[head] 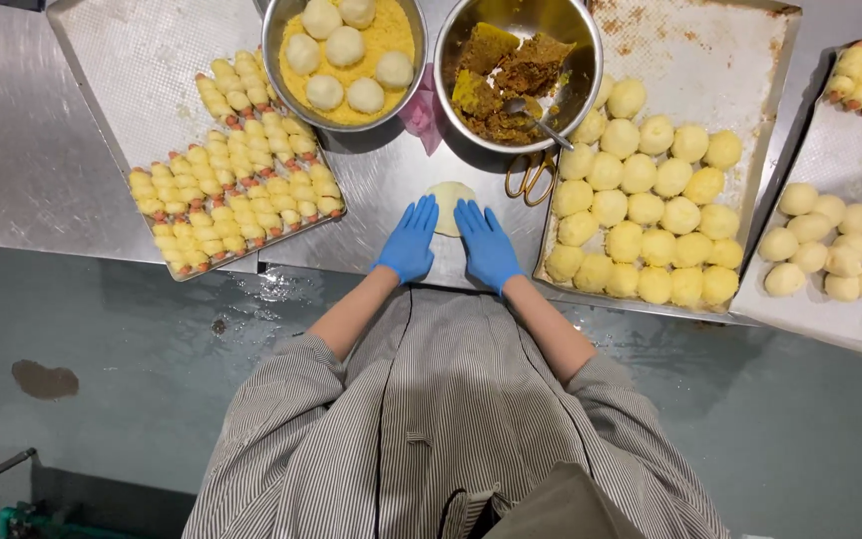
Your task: Filling dough balls with a mixture and coating them in breadcrumbs.
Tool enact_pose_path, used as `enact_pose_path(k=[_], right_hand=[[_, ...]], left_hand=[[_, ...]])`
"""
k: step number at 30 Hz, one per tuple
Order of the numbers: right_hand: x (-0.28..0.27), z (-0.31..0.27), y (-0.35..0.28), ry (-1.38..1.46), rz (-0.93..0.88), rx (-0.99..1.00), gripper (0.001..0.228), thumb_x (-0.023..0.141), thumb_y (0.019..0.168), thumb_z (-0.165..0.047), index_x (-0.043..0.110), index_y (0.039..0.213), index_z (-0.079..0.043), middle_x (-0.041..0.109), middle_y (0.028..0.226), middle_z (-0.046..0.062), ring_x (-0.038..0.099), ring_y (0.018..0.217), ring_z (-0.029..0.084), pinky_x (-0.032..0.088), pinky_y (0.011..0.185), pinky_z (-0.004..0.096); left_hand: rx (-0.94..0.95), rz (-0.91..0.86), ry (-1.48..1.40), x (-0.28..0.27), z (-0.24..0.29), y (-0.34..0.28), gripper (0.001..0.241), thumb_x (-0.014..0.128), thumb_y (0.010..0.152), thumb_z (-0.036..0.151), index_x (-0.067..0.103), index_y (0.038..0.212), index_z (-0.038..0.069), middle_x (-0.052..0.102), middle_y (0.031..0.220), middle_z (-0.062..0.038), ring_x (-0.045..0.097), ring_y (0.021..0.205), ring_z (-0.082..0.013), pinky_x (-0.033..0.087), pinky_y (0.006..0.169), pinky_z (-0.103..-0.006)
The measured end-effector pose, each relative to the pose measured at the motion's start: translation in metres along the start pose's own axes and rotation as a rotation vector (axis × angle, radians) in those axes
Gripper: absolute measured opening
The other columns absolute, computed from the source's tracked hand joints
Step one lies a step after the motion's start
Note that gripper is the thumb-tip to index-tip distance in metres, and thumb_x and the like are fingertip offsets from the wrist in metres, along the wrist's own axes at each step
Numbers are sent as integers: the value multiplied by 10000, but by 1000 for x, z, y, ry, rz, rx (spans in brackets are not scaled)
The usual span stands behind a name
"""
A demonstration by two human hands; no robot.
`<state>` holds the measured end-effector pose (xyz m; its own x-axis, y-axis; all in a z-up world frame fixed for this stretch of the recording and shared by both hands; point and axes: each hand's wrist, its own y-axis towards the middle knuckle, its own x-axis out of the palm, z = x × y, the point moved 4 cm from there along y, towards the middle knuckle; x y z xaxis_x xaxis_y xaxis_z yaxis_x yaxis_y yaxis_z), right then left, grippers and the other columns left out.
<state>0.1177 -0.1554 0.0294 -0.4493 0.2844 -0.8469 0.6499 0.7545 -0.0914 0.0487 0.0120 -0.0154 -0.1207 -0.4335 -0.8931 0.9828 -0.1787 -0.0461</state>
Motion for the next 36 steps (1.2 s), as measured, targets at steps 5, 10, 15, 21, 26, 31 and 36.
enact_pose_path(k=[5, 10, 15, 21, 26, 31, 36], right_hand=[[26, 2, -28, -66, -71, -13, 843, 552, 779, 0, 314, 1587, -1, 283, 1673, 194, 238, 1574, 343, 165, 1280, 513], [17, -13, -36, -101, -180, 61, 886, 593, 728, -36, 314, 1568, -20, 244, 1656, 182, 196, 1535, 383, 134, 1218, 593], [11, -21, -35, -211, -196, -12, 836, 618, 766, -79, 362, 1562, -70, 294, 1646, 181, 238, 1518, 428, 148, 1216, 626], [20, -6, -42, -235, -49, -131, 701, 602, 890, -101, 431, 1570, -75, 387, 1655, 174, 358, 1545, 331, 248, 1274, 530], [10, -4, -20, -242, -276, -65, 608, 592, 885, -143, 494, 1485, -134, 425, 1602, 116, 385, 1493, 280, 299, 1204, 518], [18, 7, 36, -68, -255, -2, 585, 540, 979, -219, 496, 1557, -140, 506, 1598, 59, 489, 1437, 254, 386, 1238, 460], [5, -9, 59, -176, 54, -276, 639, 615, 923, -395, 528, 1447, -39, 473, 1540, 172, 387, 1439, 356, 232, 1184, 533]], left_hand=[[-2, -79, 57, 19, 17, -12, 848, 572, 762, 165, 322, 1502, -168, 284, 1618, -326, 231, 1533, -417, 127, 1277, -496], [60, -132, -11, 5, 42, -23, 839, 578, 770, 174, 330, 1503, -148, 273, 1631, -298, 212, 1545, -384, 123, 1277, -499], [-6, -140, 93, 20, 36, -41, 746, 578, 891, 260, 362, 1563, 21, 285, 1666, -145, 222, 1562, -331, 86, 1257, -595], [-7, -122, 87, 12, 31, -41, 694, 567, 969, 466, 381, 1587, 209, 290, 1677, -30, 245, 1544, -305, 40, 1188, -745], [15, -86, 137, 21, 22, -41, 705, 559, 966, 517, 391, 1581, 216, 283, 1678, -38, 235, 1538, -332, 33, 1155, -782], [9, -147, 171, 19, 22, -35, 704, 541, 959, 549, 432, 1543, 170, 313, 1655, -57, 221, 1543, -341, 35, 1154, -778], [39, -60, 108, 17, 18, -34, 623, 551, 951, 487, 535, 1447, 110, 455, 1548, -108, 323, 1478, -347, 85, 1151, -743]])
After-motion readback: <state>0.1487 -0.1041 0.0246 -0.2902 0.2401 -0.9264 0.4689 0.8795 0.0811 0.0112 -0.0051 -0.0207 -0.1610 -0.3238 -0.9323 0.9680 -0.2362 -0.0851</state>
